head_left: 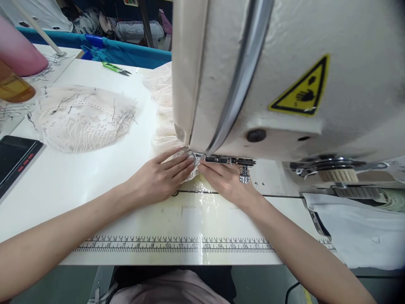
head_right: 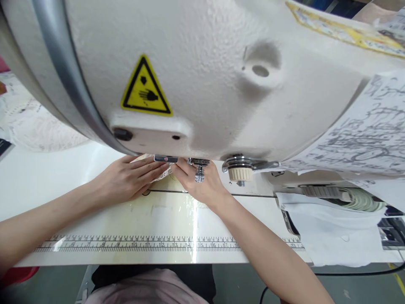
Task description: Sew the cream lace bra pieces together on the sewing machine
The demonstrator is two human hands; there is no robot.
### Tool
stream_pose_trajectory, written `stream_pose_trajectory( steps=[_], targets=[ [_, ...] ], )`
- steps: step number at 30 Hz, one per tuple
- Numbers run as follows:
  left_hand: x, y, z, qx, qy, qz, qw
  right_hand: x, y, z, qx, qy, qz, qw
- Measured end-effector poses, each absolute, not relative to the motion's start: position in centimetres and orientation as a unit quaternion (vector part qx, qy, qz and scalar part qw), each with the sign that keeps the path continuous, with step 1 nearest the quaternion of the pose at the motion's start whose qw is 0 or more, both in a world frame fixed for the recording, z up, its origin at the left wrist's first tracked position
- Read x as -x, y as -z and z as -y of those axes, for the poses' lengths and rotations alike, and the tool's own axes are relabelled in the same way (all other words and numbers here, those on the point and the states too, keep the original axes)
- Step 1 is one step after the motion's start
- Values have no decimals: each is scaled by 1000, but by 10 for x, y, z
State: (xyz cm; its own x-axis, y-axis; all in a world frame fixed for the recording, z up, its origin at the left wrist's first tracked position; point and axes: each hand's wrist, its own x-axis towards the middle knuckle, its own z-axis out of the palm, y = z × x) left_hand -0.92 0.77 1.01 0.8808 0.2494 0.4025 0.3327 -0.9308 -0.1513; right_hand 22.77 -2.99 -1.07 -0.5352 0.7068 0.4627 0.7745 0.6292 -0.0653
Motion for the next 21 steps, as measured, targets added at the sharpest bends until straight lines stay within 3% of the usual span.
stream_pose_trajectory(
  steps=[5, 11, 21],
  targets=[
    [12, -15, -13, 964, 196, 149, 97, -222, 7, 36, 416, 92, 882, 200],
    [9, -15, -13, 959, 204, 154, 125, -209, -1, 39, 382, 220, 874, 204],
    [8, -12, -11, 956, 186, 169, 152, -208, -5, 38, 370, 225, 875, 218]
  ],
)
